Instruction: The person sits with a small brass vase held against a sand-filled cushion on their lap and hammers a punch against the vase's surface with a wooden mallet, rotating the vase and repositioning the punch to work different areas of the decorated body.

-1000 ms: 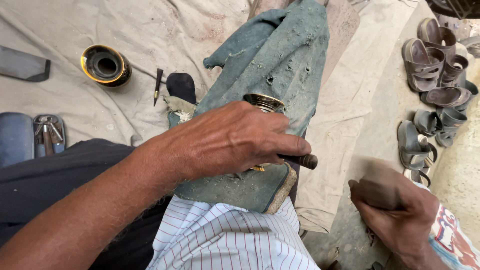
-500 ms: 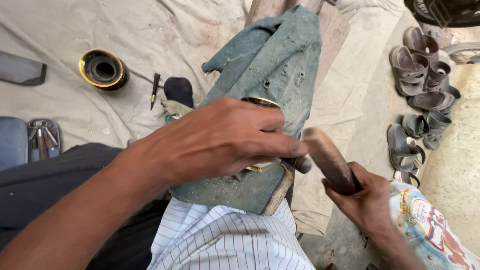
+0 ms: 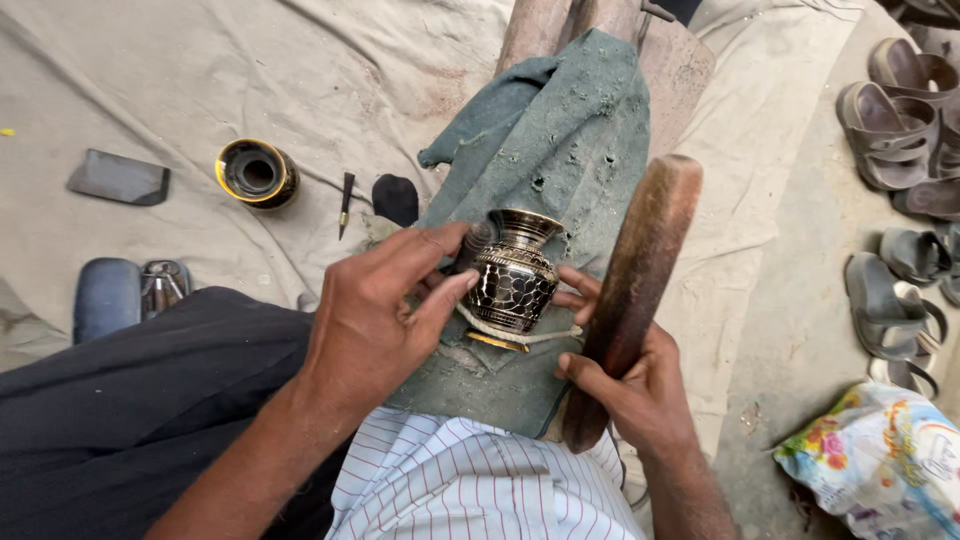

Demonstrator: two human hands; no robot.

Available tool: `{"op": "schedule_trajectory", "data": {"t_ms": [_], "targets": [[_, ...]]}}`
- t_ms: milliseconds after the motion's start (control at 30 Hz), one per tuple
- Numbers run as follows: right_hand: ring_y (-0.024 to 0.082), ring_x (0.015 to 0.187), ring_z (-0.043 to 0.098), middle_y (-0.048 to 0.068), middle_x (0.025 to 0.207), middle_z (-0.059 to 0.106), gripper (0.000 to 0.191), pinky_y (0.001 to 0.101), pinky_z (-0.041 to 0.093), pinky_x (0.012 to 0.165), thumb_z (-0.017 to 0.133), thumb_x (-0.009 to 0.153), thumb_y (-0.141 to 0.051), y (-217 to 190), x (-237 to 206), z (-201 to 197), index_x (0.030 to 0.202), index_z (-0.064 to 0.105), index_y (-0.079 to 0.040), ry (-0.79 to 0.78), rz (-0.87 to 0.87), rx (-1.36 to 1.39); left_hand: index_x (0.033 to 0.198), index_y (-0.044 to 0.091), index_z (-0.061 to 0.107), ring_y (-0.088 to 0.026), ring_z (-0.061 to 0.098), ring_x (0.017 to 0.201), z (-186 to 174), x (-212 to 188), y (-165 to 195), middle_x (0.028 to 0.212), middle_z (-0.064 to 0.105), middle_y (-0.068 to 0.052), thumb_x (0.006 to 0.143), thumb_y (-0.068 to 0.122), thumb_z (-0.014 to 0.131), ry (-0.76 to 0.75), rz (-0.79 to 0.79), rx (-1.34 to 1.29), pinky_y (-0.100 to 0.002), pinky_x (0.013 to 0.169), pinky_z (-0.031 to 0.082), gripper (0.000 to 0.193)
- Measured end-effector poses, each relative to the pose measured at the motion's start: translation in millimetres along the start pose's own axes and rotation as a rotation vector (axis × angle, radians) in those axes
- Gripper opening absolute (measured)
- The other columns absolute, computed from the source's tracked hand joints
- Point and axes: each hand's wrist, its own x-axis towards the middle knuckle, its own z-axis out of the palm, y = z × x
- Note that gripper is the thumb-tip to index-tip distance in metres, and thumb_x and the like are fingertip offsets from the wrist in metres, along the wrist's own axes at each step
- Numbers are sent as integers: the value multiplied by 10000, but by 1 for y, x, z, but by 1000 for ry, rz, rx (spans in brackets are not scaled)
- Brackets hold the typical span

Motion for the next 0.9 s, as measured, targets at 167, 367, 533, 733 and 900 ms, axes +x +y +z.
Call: {"op": "schedule_trajectory", "data": {"t_ms": [167, 367, 533, 733, 900], "targets": [[278, 1450, 508, 251, 1540, 561, 351, 318, 481, 1111, 704, 778, 168, 1, 8, 8, 1047, 583, -22, 5, -36, -16, 1253, 4, 688, -169, 775, 756, 18, 0, 3, 1049, 777, -168, 872, 78, 782, -24, 10, 61, -268, 550, 607, 400], [268, 1440, 499, 217, 1562, 532, 341, 317, 561, 910, 690, 766, 158, 5, 3, 4, 1021, 597, -48, 15, 25, 20, 1248, -6, 688, -153, 787, 787, 33, -2, -6, 999, 785, -154, 876, 73, 771, 2, -115, -11, -247, 548, 632, 390], [312, 1452, 497, 241, 1561, 536, 358, 368, 522, 1008, 678, 763, 182, -2, 1, 5, 1023, 598, -51, -2, -36, 113, 1292, -32, 640, -102, 758, 870, 34, 3, -25, 1105, 770, -125, 912, 35, 730, -43, -243, -364, -218, 673, 649, 396], [349, 1464, 490, 266, 1546, 540, 366, 446, 471, 1142, 683, 764, 180, -8, 1, 5, 1029, 586, -53, -19, -63, 65, 1295, -30, 633, -69, 712, 831, 38, 9, -54, 1113, 769, -114, 901, 18, 730, -136, -411, -567, -200, 657, 612, 408], [357, 1449, 501, 267, 1531, 548, 335, 433, 575, 965, 657, 784, 178, -25, -6, 9, 1026, 573, -37, 13, 9, 125, 1266, -22, 657, -94, 722, 858, 27, 14, -35, 1097, 760, -114, 905, 20, 742, -104, -270, -457, -210, 711, 626, 372]]}}
